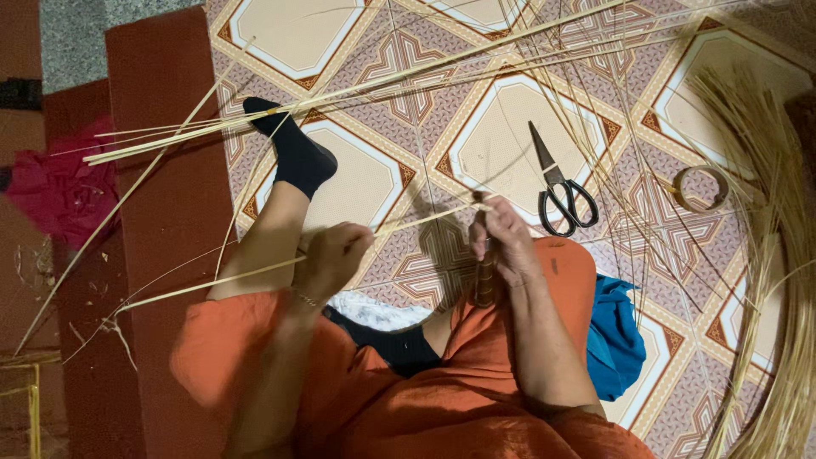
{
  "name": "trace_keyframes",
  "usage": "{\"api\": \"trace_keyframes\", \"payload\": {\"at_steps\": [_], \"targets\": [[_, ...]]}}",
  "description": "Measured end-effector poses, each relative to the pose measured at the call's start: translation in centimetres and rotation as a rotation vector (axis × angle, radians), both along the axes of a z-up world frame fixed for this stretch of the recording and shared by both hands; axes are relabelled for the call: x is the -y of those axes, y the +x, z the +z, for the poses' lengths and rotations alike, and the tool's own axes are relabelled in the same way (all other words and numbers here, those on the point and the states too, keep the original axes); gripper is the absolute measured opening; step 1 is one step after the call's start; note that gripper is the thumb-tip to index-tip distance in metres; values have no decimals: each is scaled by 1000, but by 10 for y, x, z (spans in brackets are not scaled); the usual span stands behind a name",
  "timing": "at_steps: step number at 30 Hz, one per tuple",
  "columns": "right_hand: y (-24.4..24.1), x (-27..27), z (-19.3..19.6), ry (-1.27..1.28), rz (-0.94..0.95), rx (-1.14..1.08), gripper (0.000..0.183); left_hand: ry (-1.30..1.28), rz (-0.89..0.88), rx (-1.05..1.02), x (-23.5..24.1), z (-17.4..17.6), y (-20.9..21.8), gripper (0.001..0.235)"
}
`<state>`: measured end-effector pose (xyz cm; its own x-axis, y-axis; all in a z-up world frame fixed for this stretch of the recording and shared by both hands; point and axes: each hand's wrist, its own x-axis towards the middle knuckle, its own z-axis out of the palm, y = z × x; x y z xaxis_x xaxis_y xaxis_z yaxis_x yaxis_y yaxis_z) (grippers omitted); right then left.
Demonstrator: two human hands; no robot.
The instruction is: The person sits on the floor and uses a knife to split long bamboo strips into thinner pieces. They hold the strips with one hand and carefully shave or split them with the knife in the other hand.
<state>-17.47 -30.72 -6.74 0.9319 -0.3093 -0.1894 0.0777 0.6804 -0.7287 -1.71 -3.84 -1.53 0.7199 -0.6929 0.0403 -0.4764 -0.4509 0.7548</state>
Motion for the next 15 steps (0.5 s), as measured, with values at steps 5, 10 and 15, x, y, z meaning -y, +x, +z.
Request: {"api": "trace_keyframes", "payload": {"at_steps": [5,10,15], "targets": [[6,-29,-10,-38,178,-67,25,-103,-55,20,39,-10,-23,18],[4,-36,-29,-15,167,-73,22,-117,-81,-3,52,-12,-29,20],[4,-31,-35,26,130,-59,22,-60,-102,-4,49,-15,-26,19]]}}
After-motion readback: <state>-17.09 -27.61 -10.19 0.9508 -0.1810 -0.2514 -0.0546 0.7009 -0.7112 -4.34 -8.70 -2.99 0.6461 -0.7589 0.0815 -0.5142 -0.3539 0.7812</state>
